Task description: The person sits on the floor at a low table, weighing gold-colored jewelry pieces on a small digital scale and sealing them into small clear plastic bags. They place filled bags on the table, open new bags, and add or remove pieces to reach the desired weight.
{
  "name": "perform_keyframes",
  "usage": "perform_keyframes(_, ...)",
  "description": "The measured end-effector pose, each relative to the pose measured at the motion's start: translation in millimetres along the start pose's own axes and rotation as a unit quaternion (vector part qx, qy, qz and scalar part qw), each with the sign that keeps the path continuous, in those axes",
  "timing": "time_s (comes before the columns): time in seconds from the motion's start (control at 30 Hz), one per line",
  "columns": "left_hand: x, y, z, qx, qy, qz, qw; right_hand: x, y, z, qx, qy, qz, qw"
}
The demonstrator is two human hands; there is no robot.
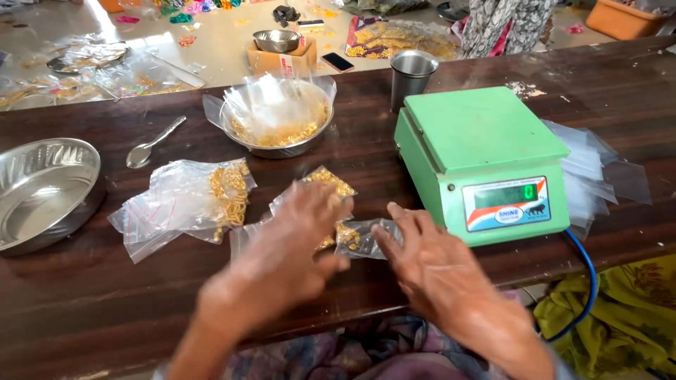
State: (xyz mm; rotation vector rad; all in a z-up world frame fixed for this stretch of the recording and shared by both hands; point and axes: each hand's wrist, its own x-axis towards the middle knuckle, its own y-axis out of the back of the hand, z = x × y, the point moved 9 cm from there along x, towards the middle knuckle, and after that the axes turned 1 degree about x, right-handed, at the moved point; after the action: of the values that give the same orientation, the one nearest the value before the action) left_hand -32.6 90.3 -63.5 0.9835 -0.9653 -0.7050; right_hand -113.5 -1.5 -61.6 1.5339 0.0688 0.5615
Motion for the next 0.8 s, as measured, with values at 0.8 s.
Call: perform_keyframes(0.8, -61, -39, -12, -0.634, 0.275, 0.323, 0.647, -19, -62, 40, 0.610, -0.370, 0.032, 0.700)
